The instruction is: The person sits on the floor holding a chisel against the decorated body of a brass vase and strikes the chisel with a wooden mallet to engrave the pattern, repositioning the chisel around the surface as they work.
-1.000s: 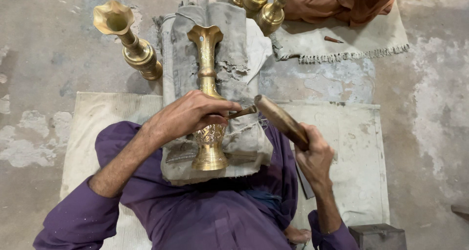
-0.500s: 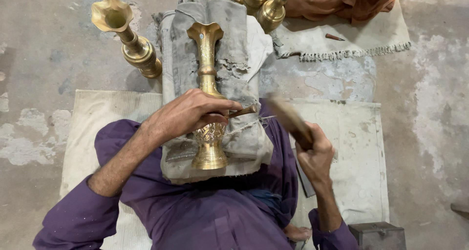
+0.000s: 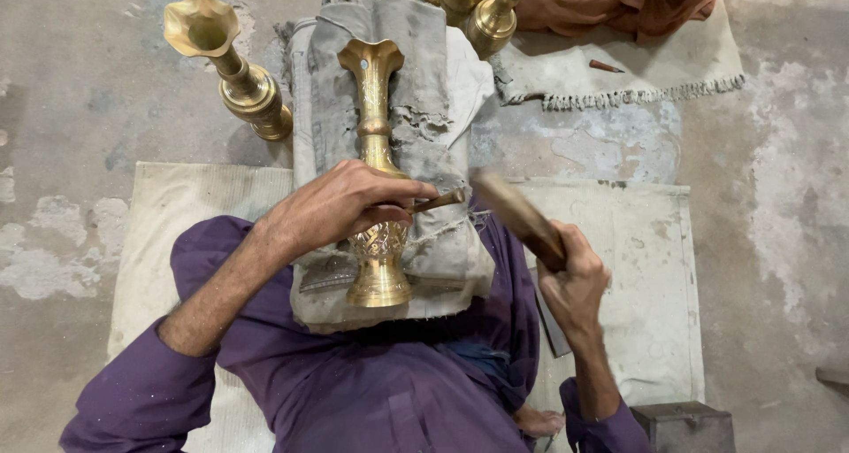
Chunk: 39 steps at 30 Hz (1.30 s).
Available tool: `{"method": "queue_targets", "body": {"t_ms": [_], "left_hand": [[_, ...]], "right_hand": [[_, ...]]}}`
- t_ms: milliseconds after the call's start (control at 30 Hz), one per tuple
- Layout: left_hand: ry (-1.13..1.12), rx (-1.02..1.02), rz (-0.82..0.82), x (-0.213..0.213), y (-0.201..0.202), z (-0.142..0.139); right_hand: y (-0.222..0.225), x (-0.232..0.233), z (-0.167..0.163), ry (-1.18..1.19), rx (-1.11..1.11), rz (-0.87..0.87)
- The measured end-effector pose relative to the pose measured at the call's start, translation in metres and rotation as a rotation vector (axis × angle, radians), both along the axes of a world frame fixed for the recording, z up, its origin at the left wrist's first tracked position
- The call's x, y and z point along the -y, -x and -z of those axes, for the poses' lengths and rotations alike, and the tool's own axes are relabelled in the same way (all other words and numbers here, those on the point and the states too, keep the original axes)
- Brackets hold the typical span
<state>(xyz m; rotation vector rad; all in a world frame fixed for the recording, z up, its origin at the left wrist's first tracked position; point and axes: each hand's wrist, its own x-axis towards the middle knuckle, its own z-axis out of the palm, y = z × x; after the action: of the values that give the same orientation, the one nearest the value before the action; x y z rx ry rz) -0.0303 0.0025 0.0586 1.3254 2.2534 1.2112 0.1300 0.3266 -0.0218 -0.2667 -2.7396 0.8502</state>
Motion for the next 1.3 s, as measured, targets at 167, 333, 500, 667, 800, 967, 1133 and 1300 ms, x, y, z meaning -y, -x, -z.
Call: {"method": "queue_targets", "body": {"t_ms": [167,333,500,667,800,967,1133,1300], "left_hand": [[0.012,-0.001,0.003,0.0,0.0,-0.003],[0.02,0.005,-0.016,0.002,-0.002,-0.004],[0.029,-0.003,-0.013,0.001,-0.001,-0.003],[0.039,0.001,-0.018,0.0,-0.001,0.0],[0.042,-0.004,-0.028,0.001,-0.001,0.0],[0.051,-0.001,-0.037,0.001,-0.001,0.0],[-0.009,-0.005,-0.024,0.003,-0.001,0.002],[0.012,-0.021,-0.027,0.004,-0.001,0.001]], "right_hand": [[-0.002,0.001,-0.003,0.11,-0.012,-0.045],[0.0,0.008,-0.008,0.418,-0.148,-0.095],[0.001,0.002,-0.009,-0.004,-0.017,0.005],[0.002,0.0,-0.008,0.135,-0.147,-0.153],[0.005,0.004,-0.011,0.228,-0.177,-0.092],[0.002,0.003,-0.02,-0.226,0.033,-0.021],[0.002,0.004,-0.016,0.441,-0.17,-0.204],[0.003,0.0,-0.01,0.008,-0.015,-0.018]]}}
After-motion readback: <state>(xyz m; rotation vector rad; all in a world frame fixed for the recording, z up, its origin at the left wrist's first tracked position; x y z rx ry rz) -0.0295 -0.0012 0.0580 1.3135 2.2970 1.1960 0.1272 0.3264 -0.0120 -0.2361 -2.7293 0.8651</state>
